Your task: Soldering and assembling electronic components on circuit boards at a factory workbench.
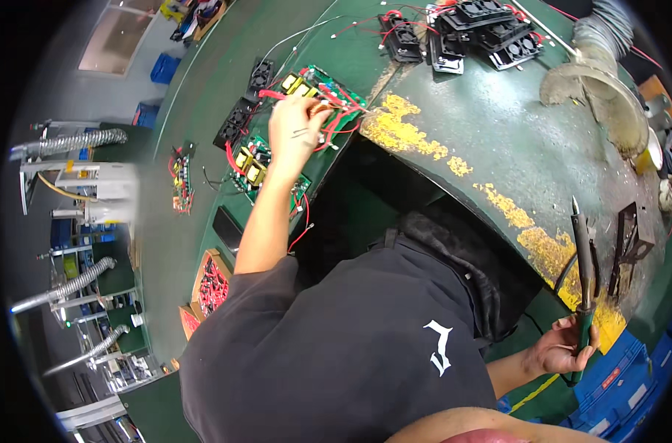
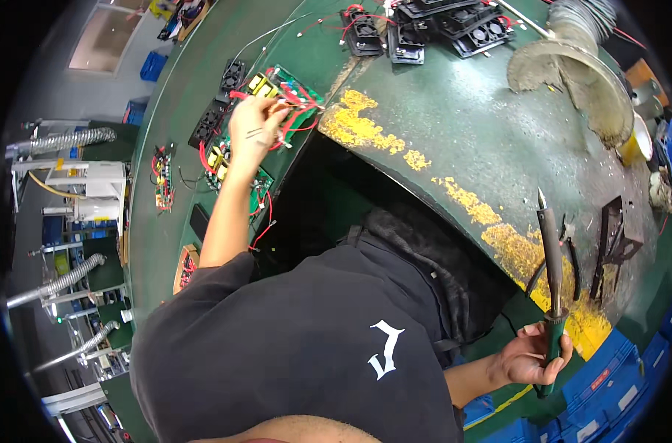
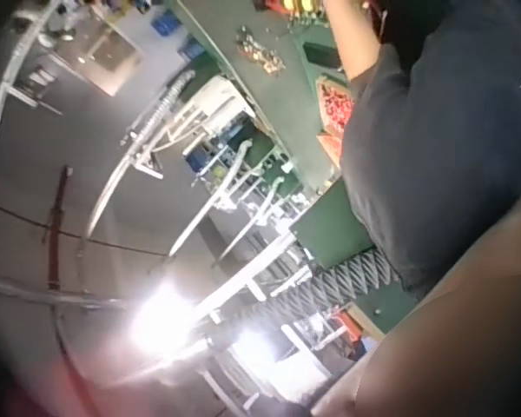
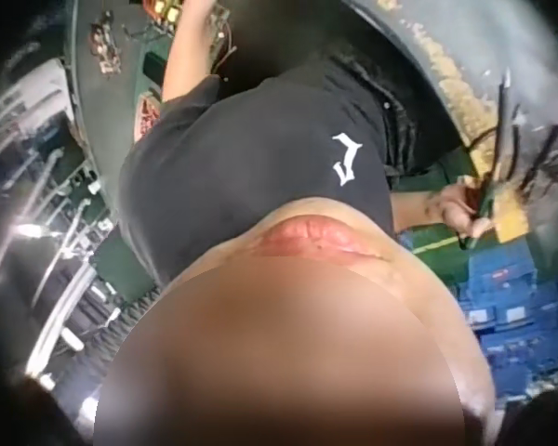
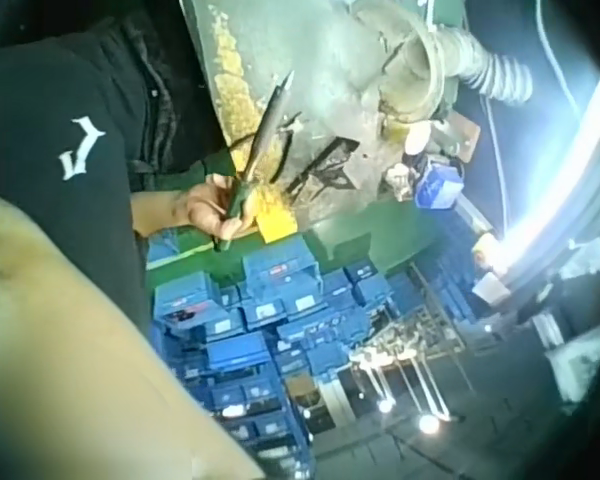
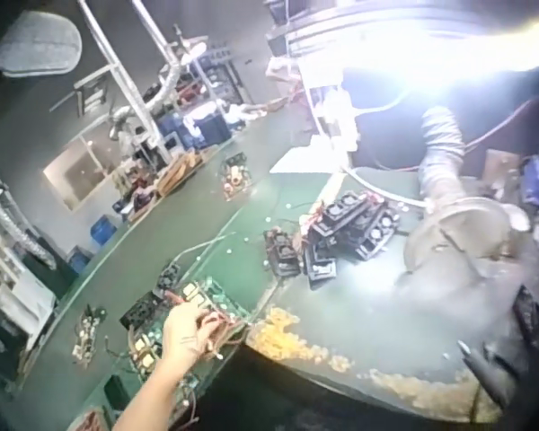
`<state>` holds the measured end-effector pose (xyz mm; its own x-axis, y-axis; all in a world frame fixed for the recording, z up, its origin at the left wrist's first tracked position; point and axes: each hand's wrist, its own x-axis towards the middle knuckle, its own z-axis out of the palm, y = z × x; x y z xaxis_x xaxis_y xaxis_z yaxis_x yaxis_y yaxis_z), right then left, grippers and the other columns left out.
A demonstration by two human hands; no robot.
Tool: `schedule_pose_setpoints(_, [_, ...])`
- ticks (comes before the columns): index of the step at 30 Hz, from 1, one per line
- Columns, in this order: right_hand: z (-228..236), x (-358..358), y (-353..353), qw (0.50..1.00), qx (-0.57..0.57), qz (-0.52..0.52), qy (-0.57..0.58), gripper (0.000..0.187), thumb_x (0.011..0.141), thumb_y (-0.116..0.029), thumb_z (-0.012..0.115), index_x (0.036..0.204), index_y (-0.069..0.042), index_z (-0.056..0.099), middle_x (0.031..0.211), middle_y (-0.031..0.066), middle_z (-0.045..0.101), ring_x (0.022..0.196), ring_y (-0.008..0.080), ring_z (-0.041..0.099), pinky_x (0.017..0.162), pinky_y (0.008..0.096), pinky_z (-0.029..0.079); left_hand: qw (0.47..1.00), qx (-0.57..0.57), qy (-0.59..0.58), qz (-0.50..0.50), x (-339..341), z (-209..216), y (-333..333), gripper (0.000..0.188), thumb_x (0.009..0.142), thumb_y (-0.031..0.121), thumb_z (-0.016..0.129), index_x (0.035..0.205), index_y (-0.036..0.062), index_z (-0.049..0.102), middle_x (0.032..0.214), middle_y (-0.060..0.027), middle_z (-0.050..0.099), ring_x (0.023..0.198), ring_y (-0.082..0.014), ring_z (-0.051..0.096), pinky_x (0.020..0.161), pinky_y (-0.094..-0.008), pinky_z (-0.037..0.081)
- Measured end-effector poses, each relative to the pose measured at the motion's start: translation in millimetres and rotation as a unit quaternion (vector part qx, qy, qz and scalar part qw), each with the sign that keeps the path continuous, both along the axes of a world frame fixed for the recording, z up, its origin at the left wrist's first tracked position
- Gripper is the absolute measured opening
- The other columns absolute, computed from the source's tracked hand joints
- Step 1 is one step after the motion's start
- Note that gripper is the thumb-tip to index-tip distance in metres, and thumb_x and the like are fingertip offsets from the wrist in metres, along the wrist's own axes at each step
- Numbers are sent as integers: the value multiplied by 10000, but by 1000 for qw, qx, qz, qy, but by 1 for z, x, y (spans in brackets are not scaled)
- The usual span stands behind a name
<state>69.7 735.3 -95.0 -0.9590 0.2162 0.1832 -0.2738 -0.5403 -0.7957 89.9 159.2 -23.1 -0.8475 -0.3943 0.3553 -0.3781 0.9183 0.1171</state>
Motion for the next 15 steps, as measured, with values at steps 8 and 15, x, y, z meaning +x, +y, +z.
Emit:
schedule_pose_setpoints(8, [0, 14, 15, 998, 23, -64, -7, 478, 972, -407, 498, 1240, -46, 661, 973, 233, 727, 736, 293, 689, 545, 338, 511, 840, 529, 105, -55, 33, 136, -8, 290, 968, 129, 704, 1220, -14, 710, 980, 27, 694, 769, -31, 595, 674, -192, 476])
schedule_pose_setpoints(15, [3, 27, 23, 994, 31, -106, 8, 496, 977, -423, 479, 1241, -44, 659, 919, 223, 734, 688, 293, 682, 541, 346, 509, 802, 510, 179, -254, 18, 199, 42, 346, 981, 144, 577, 1285, -20, 603, 1123, -127, 726, 907, -166, 709, 732, -288, 591])
